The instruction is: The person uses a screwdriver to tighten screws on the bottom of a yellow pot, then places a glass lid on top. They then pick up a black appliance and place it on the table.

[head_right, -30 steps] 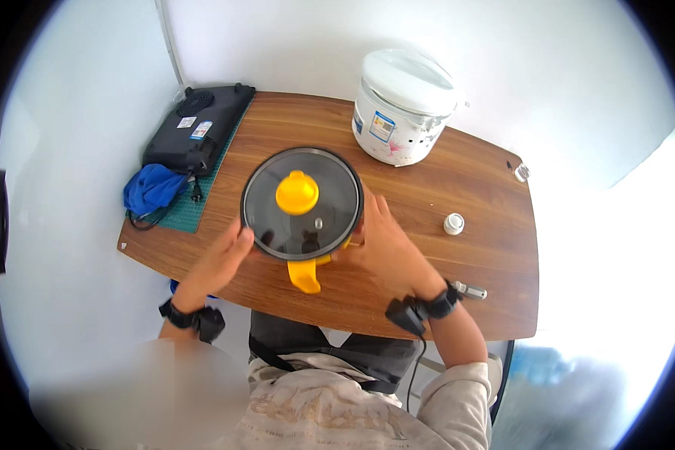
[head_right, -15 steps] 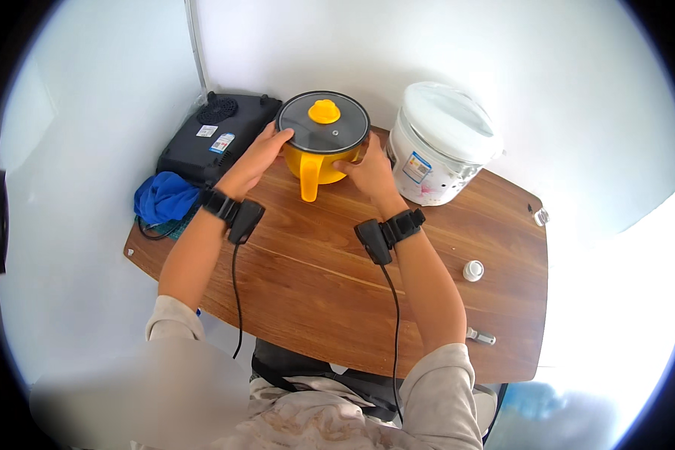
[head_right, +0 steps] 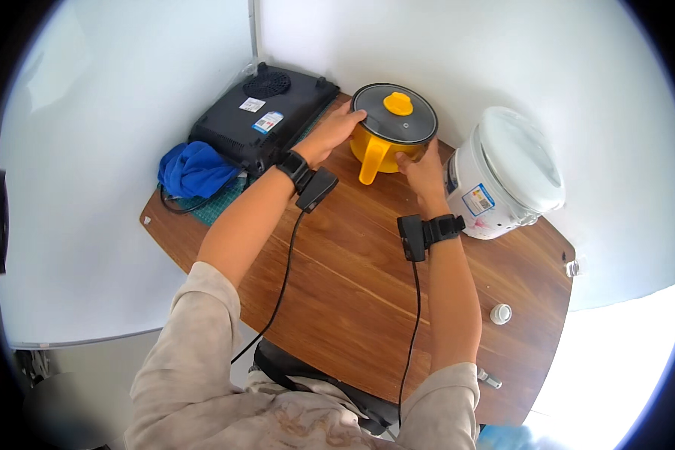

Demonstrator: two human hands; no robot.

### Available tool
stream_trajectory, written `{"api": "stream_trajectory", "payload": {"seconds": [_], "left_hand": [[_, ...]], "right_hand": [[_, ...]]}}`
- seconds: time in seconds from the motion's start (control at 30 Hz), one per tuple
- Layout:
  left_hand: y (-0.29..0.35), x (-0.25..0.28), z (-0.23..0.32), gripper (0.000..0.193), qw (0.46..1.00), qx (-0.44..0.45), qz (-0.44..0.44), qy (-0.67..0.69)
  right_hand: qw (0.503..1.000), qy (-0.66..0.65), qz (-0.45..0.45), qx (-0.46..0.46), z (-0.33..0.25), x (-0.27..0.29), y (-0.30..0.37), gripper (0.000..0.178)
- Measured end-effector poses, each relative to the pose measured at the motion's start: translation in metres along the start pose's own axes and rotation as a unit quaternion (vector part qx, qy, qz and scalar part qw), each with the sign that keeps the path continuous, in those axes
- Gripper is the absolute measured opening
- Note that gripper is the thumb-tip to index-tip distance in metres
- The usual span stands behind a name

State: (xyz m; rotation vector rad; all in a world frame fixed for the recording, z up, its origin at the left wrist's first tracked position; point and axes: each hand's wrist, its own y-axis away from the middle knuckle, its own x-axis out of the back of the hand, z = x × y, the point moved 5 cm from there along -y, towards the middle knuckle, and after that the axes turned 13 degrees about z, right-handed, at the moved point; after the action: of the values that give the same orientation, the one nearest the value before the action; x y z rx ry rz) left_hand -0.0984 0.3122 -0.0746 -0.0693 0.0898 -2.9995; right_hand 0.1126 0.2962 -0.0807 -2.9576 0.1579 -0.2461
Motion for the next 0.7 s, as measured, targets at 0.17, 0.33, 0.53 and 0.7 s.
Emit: {"api": "stream_trajectory", "payload": {"seconds": [0.17,0.33,0.53,0.7], "left_hand": [[0.004,0.005,-0.002,0.059,0.999,0.014,0.015,-0.029],[0.036,0.028,-0.004,0.059,0.99,0.001,0.018,-0.143],[0.1,0.147,0.005,0.032,0.962,-0.079,0.097,-0.243],[0.127,0.24,-0.016,0.019,0.925,-0.076,0.207,-0.309]], "right_hand": [[0.999,0.03,0.01,-0.013,0.001,-0.003,0.001,0.074],[0.997,0.065,0.035,-0.023,-0.001,0.001,0.01,0.074],[0.99,0.109,0.057,-0.063,-0.001,0.015,0.034,0.066],[0.987,0.114,-0.026,-0.11,0.015,0.005,0.053,0.054]]}}
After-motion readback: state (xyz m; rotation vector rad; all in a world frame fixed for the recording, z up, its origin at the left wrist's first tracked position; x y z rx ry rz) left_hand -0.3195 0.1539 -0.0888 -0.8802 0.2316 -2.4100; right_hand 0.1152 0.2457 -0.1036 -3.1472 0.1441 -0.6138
